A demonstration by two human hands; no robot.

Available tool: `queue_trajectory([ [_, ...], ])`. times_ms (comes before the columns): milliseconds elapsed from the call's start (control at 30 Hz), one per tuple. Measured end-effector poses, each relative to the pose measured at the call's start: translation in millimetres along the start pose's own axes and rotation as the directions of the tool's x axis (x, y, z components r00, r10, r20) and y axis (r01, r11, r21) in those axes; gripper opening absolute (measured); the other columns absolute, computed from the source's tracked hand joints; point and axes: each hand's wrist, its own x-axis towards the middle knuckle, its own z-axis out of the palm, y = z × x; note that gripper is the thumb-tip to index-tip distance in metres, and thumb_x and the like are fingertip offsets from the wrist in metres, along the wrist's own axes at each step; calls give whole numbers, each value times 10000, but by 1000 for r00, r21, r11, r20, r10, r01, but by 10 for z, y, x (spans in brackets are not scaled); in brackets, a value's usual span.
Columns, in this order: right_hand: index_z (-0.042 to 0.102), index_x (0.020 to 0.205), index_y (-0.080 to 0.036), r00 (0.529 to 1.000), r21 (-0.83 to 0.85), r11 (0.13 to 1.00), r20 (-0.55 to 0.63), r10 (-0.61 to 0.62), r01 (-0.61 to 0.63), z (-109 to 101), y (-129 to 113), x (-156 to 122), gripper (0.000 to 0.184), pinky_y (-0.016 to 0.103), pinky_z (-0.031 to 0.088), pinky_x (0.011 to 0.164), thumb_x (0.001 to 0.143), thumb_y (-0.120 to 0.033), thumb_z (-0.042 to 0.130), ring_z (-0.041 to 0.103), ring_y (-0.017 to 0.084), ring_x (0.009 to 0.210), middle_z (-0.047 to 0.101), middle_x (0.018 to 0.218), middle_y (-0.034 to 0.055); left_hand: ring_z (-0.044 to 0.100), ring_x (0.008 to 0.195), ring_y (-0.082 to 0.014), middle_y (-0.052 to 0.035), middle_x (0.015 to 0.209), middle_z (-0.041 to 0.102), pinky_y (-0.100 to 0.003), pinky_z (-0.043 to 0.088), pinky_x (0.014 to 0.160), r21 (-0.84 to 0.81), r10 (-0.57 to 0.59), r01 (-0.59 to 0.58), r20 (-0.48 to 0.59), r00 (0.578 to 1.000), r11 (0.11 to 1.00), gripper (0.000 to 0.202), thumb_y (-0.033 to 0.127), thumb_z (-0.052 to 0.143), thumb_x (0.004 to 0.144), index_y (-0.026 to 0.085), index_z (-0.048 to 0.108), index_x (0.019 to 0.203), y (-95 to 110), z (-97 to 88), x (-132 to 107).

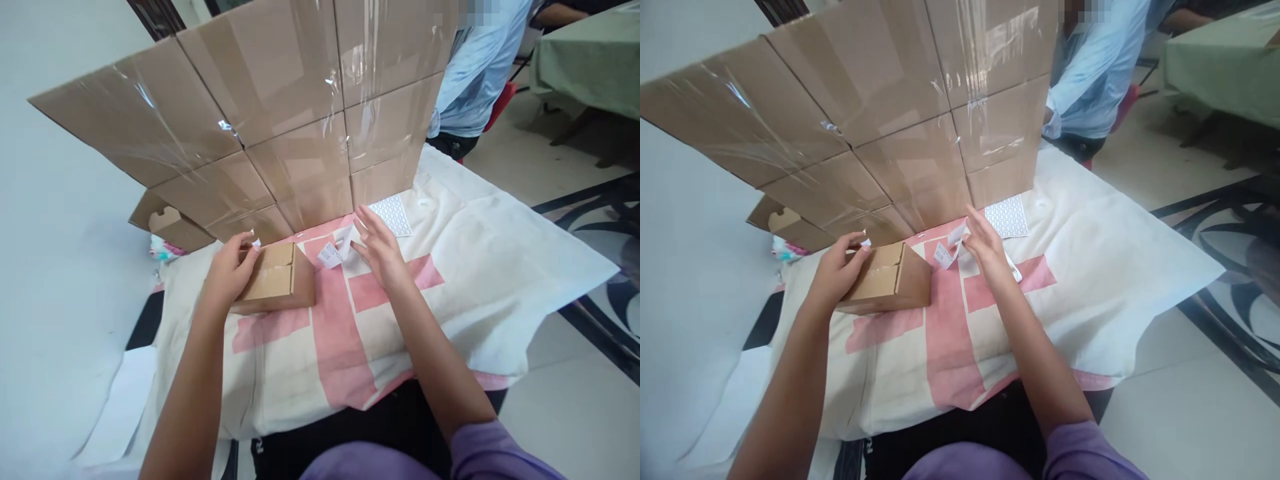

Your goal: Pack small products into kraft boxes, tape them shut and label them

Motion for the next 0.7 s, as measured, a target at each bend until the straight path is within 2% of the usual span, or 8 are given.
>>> queue_trajectory([
  [133,647,1345,-296,984,-308,936,19,-175,173,121,4,-66,478,574,279,1260,866,-306,646,372,278,1544,525,1572,58,612,1231,-257,-92,1304,626,-414,525,1041,-292,176,-222,-177,968,930,297,324,460,954,240,645,1171,171,-35,-204],
  [233,690,1280,-280,924,-590,733,65,-376,339,199,-33,-138,443,629,209,1264,838,-262,661,291,328,1570,524,1564,77,578,1264,-257,-84,1292,593,-448,505,1081,-300,319,-376,-223,921,877,210,245,522,929,261,680,1068,432,28,-446],
  [333,695,1251,-305,827,-598,573,374,-418,560,251,-111,-216,409,597,321,1216,847,-247,667,426,324,1479,598,1481,67,573,1270,-249,-83,1287,589,-472,496,1101,-312,390,-404,-109,914,860,276,182,481,942,279,695,1086,678,127,-664],
  [400,712,1179,-297,753,-479,595,528,-392,645,274,-146,-251,303,509,471,1093,900,-227,614,620,274,1248,719,1267,62,560,1296,-246,-81,1317,576,-474,491,1109,-326,417,-403,-28,908,855,341,152,449,942,291,692,1138,785,169,-754],
  [433,721,1121,-284,744,-443,618,539,-395,649,281,-151,-260,252,466,515,1018,928,-213,574,669,250,1121,754,1136,55,552,1310,-245,-78,1330,572,-477,479,1122,-318,433,-414,-12,902,853,364,144,446,939,297,687,1164,812,172,-778],
  [500,719,1019,-259,787,-440,663,456,-416,606,280,-135,-257,228,402,538,906,969,-192,507,687,217,954,759,959,39,546,1322,-249,-73,1340,578,-478,459,1140,-286,430,-423,-41,902,860,375,150,463,928,300,672,1201,804,134,-787],
  [567,707,986,-243,845,-488,692,363,-393,532,266,-88,-236,234,365,523,869,993,-194,479,678,201,920,750,943,38,560,1312,-260,-75,1336,595,-460,481,1112,-256,342,-365,-132,930,895,347,179,502,907,283,654,1200,699,40,-745],
  [700,702,983,-202,884,-666,609,445,-139,431,283,88,-200,258,313,466,824,1034,-214,449,664,194,922,744,974,54,636,1211,-263,-77,1258,664,-443,516,1059,-166,55,-113,-320,946,980,347,173,474,829,229,641,1127,202,-204,-531],
])
